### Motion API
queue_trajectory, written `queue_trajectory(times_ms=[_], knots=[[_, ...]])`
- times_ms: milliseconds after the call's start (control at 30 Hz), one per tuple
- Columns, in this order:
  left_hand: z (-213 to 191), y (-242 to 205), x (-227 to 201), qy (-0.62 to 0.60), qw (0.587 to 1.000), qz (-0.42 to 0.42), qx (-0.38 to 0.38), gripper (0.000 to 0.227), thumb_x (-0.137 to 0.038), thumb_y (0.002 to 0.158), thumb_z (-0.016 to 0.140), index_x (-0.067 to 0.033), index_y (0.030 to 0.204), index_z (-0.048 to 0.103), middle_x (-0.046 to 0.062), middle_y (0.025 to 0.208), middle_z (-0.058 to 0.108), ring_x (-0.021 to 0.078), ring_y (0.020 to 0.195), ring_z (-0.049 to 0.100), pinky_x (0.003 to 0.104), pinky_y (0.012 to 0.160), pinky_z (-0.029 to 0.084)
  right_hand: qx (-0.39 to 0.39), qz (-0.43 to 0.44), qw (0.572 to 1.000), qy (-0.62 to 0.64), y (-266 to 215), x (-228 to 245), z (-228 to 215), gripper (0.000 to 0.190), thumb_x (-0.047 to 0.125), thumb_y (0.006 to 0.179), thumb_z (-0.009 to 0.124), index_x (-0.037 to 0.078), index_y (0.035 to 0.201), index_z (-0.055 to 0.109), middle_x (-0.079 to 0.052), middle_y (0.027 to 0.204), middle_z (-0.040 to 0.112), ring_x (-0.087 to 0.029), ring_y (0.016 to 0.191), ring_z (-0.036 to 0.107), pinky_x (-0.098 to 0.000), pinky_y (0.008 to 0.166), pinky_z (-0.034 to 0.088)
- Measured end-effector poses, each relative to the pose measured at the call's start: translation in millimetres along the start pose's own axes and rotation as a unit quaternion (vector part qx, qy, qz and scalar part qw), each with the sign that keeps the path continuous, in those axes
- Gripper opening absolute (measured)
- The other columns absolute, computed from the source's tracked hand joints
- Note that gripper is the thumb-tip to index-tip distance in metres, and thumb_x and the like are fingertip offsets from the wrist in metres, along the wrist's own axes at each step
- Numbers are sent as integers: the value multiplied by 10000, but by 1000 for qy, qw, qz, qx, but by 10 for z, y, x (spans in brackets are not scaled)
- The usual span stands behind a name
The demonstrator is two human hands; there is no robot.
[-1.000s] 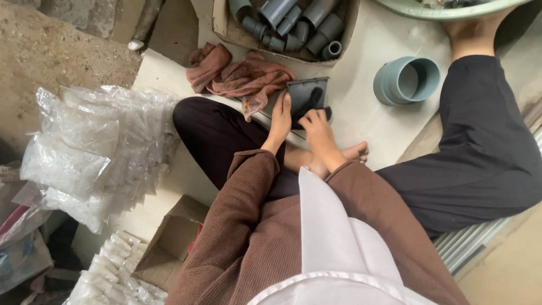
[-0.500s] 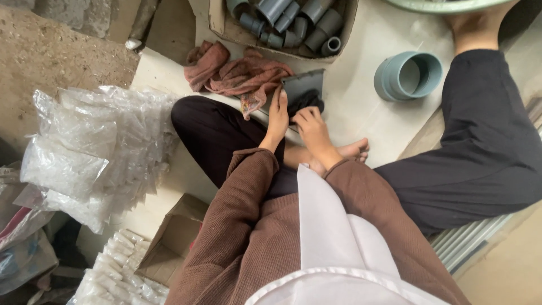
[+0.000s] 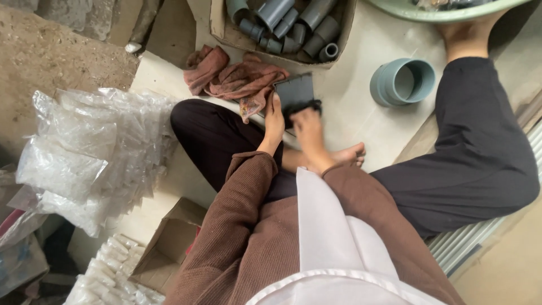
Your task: The person sits on the floor and wipes several gray plastic pipe fittings with a dark cloth and a brown rag. They handle a square block, a cylindrical piece, and an elbow joint, rubbing each surface before placing them aside.
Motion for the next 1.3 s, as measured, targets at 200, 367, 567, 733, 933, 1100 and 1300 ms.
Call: queue_trajectory(times_ms=[200,367,567,733,933,1100,1300], knots=[[160,-112,63,-9,998,-24,49,699,-545,1121,352,-49,1607,274,218,1650,242,364,1543,198,504,1286,166,-79,205,974,51,458,-879,-187,154,92,928,721,139,1073,695,-56,989,589,-302,952,649,-410,852,548],[130,-58,-352,-28,999,-28,23,704,-534,1112,347,-5,1575,317,265,1625,280,391,1528,226,502,1286,174,-91,42,995,9,719,-160,-146,167,102,903,747,155,1059,721,-80,1010,592,-340,969,611,-442,878,505],[101,-59,-352,-21,999,-38,21,730,-572,1093,365,-10,1559,367,253,1604,339,384,1508,287,496,1268,230,-55,52,997,9,686,89,-252,121,62,983,673,113,1090,698,-75,1040,531,-290,1007,562,-385,899,499],[93,-120,-401,-39,998,-51,26,692,-539,1099,388,-19,1556,387,242,1596,368,371,1502,308,492,1258,241,16,35,998,57,626,40,-141,141,41,1006,627,105,1117,684,-81,1056,492,-298,1033,528,-394,926,488],[173,-142,-314,13,994,-96,47,757,-576,1066,384,20,1531,404,270,1580,377,389,1499,298,506,1266,221,40,50,997,31,560,-153,-85,136,124,995,667,145,1127,695,-60,1078,517,-285,1049,555,-407,932,505],[185,-247,-355,18,993,-103,55,707,-583,1070,389,-38,1513,469,208,1555,451,345,1480,365,494,1250,260,-36,73,994,72,509,127,-273,112,112,1029,638,104,1127,690,-76,1058,512,-296,1010,570,-426,914,516],[144,-85,-141,50,998,-29,38,665,-471,1096,409,77,1467,477,333,1476,478,436,1431,401,530,1225,297,-115,30,989,88,712,62,-665,196,87,1015,655,138,1204,670,-22,1097,493,-282,1087,582,-392,936,519]])
Point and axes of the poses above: each hand's wrist, its own y-axis towards the middle knuckle, its own z-axis out of the palm, x = y × z, the point moved 10 cm from there along y, towards the middle knuckle
